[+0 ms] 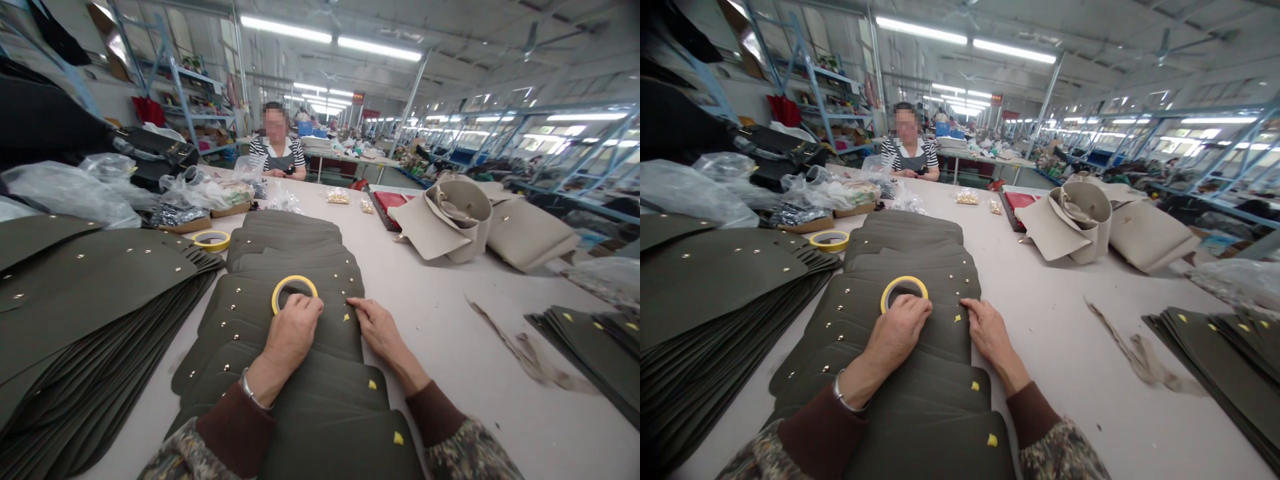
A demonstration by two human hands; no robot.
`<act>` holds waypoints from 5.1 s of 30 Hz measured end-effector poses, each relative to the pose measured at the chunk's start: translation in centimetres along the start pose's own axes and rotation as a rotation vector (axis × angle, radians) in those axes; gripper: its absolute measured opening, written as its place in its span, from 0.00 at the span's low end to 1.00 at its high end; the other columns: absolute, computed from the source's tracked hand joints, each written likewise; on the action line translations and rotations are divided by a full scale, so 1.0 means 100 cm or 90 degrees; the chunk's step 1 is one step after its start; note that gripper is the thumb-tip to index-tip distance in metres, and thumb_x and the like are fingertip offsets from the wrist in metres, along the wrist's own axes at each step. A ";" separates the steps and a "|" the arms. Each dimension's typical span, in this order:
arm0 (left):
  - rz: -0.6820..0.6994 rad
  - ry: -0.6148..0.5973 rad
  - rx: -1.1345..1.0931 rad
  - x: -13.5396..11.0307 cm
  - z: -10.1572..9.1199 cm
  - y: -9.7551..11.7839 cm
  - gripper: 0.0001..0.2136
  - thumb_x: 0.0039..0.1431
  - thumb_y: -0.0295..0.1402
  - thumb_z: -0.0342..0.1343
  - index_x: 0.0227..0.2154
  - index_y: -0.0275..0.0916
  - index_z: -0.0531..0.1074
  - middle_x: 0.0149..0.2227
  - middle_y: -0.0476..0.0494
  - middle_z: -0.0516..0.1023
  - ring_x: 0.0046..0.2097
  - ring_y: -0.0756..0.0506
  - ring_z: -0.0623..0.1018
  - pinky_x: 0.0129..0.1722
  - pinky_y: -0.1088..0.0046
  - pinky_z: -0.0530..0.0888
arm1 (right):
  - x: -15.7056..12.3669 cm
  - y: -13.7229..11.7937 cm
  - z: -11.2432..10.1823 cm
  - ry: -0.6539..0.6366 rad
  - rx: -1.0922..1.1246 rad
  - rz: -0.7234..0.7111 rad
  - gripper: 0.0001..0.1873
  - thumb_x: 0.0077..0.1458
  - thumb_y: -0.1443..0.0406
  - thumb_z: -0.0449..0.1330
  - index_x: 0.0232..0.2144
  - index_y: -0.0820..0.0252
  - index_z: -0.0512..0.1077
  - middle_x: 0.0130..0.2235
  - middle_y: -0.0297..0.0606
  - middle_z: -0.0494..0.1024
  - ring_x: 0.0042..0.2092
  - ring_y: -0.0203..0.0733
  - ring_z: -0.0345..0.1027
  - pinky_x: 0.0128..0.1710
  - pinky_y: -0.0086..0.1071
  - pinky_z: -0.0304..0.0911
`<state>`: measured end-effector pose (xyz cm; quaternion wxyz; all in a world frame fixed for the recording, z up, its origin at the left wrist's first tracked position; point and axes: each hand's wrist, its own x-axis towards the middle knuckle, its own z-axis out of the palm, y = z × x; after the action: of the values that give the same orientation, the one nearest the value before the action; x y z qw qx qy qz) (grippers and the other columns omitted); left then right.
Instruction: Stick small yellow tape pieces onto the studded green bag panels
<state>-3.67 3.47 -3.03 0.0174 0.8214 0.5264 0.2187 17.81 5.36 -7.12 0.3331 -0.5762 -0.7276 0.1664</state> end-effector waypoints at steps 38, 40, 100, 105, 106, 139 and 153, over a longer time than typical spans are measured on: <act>0.097 -0.068 -0.168 -0.020 -0.006 0.004 0.03 0.66 0.29 0.46 0.40 0.40 0.65 0.33 0.50 0.76 0.35 0.48 0.78 0.32 0.76 0.69 | -0.026 -0.059 -0.002 0.076 0.016 -0.286 0.09 0.54 0.72 0.53 0.30 0.59 0.73 0.26 0.36 0.76 0.27 0.37 0.70 0.29 0.28 0.64; 0.101 -0.061 -0.163 -0.020 -0.004 0.004 0.05 0.66 0.29 0.46 0.35 0.40 0.66 0.31 0.50 0.75 0.33 0.49 0.76 0.31 0.77 0.68 | -0.026 -0.061 -0.003 0.072 0.021 -0.253 0.09 0.53 0.72 0.54 0.29 0.59 0.74 0.26 0.36 0.77 0.27 0.36 0.70 0.29 0.28 0.64; 0.123 -0.183 0.010 -0.019 -0.008 0.014 0.05 0.66 0.31 0.46 0.37 0.39 0.66 0.35 0.45 0.74 0.38 0.44 0.72 0.37 0.69 0.69 | -0.023 -0.034 -0.019 -0.287 0.182 0.242 0.08 0.47 0.63 0.59 0.25 0.62 0.75 0.21 0.32 0.73 0.22 0.33 0.63 0.23 0.27 0.59; 0.126 -0.173 0.009 -0.021 -0.006 0.013 0.06 0.66 0.31 0.45 0.37 0.39 0.66 0.35 0.45 0.74 0.38 0.44 0.72 0.36 0.68 0.68 | -0.023 -0.045 -0.019 -0.251 0.027 0.133 0.09 0.48 0.65 0.56 0.23 0.60 0.76 0.25 0.36 0.78 0.27 0.39 0.69 0.27 0.29 0.59; 0.128 -0.172 0.008 -0.021 -0.005 0.013 0.06 0.66 0.31 0.45 0.37 0.39 0.66 0.35 0.45 0.74 0.38 0.44 0.72 0.36 0.69 0.68 | -0.023 -0.046 -0.019 -0.244 0.010 0.119 0.08 0.48 0.65 0.57 0.23 0.60 0.75 0.25 0.36 0.78 0.28 0.39 0.70 0.28 0.30 0.60; 0.099 -0.099 -0.171 -0.021 -0.008 0.011 0.21 0.64 0.32 0.52 0.58 0.40 0.56 0.42 0.43 0.79 0.43 0.45 0.80 0.42 0.73 0.74 | -0.033 -0.053 -0.021 -0.030 0.168 -0.165 0.08 0.56 0.66 0.58 0.39 0.57 0.74 0.37 0.40 0.78 0.36 0.39 0.72 0.38 0.32 0.68; 0.093 -0.121 -0.192 -0.021 -0.008 0.013 0.05 0.67 0.29 0.44 0.39 0.40 0.64 0.34 0.49 0.75 0.36 0.48 0.77 0.35 0.76 0.70 | -0.037 -0.060 -0.010 0.046 0.004 -0.240 0.09 0.56 0.71 0.53 0.29 0.57 0.72 0.27 0.37 0.75 0.28 0.37 0.69 0.31 0.30 0.64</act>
<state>-3.65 0.87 -2.68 0.1743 0.8625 0.4225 0.2171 14.51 0.05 -3.77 0.3858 -0.4343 -0.8098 0.0823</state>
